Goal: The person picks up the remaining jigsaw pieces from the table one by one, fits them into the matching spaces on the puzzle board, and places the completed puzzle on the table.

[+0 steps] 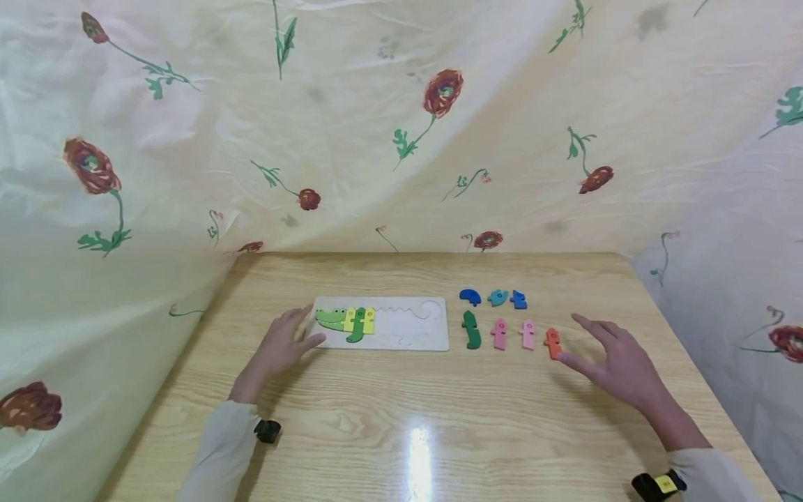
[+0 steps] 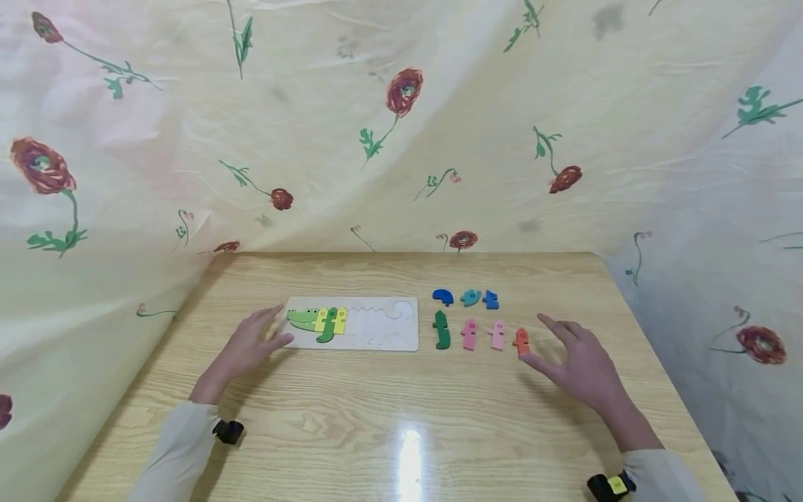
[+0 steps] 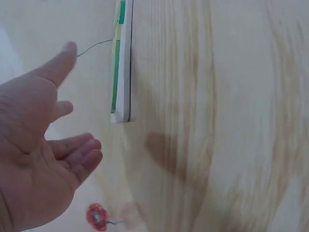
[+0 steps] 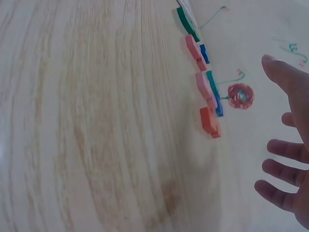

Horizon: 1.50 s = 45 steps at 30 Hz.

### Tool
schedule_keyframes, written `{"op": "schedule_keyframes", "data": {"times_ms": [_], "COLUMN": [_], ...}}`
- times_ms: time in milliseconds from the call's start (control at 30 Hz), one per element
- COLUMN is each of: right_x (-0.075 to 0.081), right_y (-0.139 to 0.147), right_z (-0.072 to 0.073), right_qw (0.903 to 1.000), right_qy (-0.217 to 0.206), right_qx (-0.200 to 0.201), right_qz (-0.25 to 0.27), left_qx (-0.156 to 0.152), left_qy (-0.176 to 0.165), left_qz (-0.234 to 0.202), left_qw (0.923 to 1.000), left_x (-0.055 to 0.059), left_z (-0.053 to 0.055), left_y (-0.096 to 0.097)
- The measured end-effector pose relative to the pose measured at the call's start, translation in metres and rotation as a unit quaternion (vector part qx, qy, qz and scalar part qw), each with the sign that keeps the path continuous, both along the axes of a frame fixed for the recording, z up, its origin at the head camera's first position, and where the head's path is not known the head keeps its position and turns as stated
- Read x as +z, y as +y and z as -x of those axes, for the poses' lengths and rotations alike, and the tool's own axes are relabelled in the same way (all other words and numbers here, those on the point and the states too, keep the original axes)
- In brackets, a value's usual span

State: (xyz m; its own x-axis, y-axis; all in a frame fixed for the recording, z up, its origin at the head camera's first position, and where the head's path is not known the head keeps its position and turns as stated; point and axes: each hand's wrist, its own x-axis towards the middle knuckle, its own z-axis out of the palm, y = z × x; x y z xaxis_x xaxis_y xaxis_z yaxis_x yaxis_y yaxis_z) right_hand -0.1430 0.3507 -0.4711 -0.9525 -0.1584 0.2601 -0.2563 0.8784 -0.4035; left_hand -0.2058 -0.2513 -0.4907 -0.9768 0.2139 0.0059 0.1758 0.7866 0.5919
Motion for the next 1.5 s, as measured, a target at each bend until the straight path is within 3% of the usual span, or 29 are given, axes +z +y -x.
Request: {"op": "schedule_keyframes", "data": {"times_ms": [267,533,1200,1500], "right_x": [-0.012,-0.018,-0.034,-0.037], "right_y": [0.013,0.020,0.025,0.028], "right_z": [0.012,0.019,0.040,0.048], "right_qw": [0.9974,0.9947,0.9935,0.9911], "right_qy": [-0.054,-0.084,-0.104,-0.122], "right_qx": [0.013,0.025,0.040,0.050], "right_qz": [0.045,0.054,0.022,0.018], "left_qx": [-0.007,-0.005,0.018,0.014], "left_qy": [-0.024,-0.019,-0.030,-0.029], "left_qz": [-0.031,-0.042,-0.022,-0.021], "left_qw": [0.9992,0.9989,0.9991,0.9993], "left_x": [-0.013,-0.022,-0.025,-0.026], "left_z": [0.009,0.013,0.017,0.016], "left_y": [-0.004,-0.005,-0.002,-0.004]}}
